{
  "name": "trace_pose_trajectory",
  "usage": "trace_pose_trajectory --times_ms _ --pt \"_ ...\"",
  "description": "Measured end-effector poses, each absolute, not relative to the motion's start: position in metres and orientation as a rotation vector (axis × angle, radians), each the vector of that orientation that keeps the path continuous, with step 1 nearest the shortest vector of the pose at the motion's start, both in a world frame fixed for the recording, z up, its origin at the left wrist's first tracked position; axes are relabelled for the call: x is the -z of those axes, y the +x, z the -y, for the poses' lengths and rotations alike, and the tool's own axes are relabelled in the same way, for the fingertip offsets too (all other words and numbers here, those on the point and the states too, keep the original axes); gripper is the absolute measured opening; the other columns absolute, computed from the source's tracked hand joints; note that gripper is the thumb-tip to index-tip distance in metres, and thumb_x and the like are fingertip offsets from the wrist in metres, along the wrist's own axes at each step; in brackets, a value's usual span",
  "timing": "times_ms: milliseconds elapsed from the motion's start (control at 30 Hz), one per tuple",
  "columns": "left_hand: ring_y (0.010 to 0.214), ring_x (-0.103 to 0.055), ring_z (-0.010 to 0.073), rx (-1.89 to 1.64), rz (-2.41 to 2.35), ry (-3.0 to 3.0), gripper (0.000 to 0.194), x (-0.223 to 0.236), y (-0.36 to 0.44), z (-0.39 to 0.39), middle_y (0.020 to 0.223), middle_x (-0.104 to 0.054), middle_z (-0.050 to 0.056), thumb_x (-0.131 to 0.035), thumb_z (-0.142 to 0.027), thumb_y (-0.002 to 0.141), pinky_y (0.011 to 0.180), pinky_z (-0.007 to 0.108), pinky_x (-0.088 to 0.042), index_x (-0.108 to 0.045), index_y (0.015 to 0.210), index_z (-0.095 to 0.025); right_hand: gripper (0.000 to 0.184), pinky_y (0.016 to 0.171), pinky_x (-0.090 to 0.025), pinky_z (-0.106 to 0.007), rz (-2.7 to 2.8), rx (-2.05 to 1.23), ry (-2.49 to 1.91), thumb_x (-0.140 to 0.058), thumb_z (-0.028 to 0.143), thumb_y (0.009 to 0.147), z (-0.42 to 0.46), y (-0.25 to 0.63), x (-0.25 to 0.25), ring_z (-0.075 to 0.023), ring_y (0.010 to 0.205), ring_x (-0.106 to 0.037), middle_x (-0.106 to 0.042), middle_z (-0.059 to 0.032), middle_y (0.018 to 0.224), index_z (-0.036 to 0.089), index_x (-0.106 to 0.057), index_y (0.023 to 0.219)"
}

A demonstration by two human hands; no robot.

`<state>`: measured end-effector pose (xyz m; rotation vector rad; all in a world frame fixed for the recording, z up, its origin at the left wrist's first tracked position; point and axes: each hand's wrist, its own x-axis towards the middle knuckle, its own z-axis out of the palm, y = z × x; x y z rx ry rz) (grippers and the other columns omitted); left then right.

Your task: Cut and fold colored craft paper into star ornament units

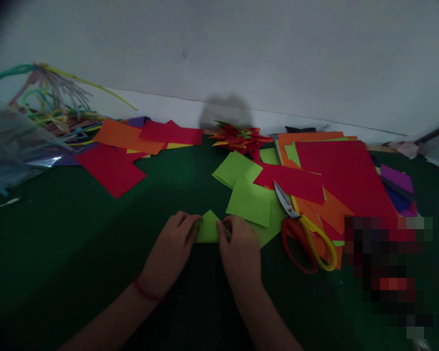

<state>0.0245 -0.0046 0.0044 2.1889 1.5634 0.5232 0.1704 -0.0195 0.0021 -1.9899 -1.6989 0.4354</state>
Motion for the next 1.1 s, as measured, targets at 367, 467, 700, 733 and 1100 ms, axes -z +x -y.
trace_pose_trajectory --times_ms 367,467,700,733,1100 --pt "0.082 -0.047 0.0152 -0.462 -1.560 2.246 0.033 -0.0022 0.0240 0.0044 0.095 -0.048 0.004 -0.037 -0.011 0.088 0.068 0.029 -0.042 -0.048 0.118 -0.020 0.022 0.058 -0.035 -0.028 1.716 -0.329 -2.043 -0.046 0.038 0.084 0.0169 0.1693 0.0005 -0.0164 0.065 -0.052 -0.057 -0.0012 0.070 0.019 -0.049 0.073" --pt "0.081 -0.046 0.0152 -0.421 -1.562 2.310 0.037 -0.0019 0.0238 0.0037 0.094 -0.047 0.004 -0.037 -0.010 0.087 0.067 0.029 -0.042 -0.047 0.121 -0.023 0.021 0.058 -0.035 -0.028 1.718 -0.312 -2.043 -0.046 0.037 0.084 0.0167 0.1687 0.0008 -0.0161 0.064 -0.052 -0.057 -0.0011 0.069 0.019 -0.048 0.072" --pt "0.078 -0.047 0.0161 -0.368 -1.597 2.396 0.039 -0.0048 0.0241 0.0031 0.090 -0.048 0.003 -0.038 -0.011 0.087 0.065 0.031 -0.039 -0.047 0.121 -0.027 0.023 0.058 -0.034 -0.028 1.729 -0.247 -2.006 -0.043 0.037 0.085 0.0171 0.1690 0.0050 -0.0167 0.062 -0.051 -0.057 -0.0020 0.068 0.020 -0.047 0.071" --pt "0.078 -0.047 0.0161 -0.374 -1.597 2.397 0.039 -0.0047 0.0241 0.0031 0.090 -0.048 0.004 -0.038 -0.011 0.087 0.065 0.031 -0.039 -0.048 0.121 -0.027 0.023 0.058 -0.034 -0.029 1.734 -0.239 -2.000 -0.043 0.037 0.085 0.0171 0.1691 0.0054 -0.0166 0.062 -0.051 -0.057 -0.0021 0.068 0.020 -0.047 0.071" --pt "0.079 -0.046 0.0164 -0.302 -1.624 2.410 0.040 -0.0070 0.0261 0.0029 0.091 -0.048 0.003 -0.037 -0.013 0.088 0.066 0.031 -0.037 -0.044 0.125 -0.027 0.022 0.059 -0.034 -0.028 1.760 -0.219 -2.024 -0.042 0.036 0.086 0.0167 0.1681 0.0045 -0.0170 0.064 -0.052 -0.057 -0.0022 0.069 0.020 -0.046 0.072"
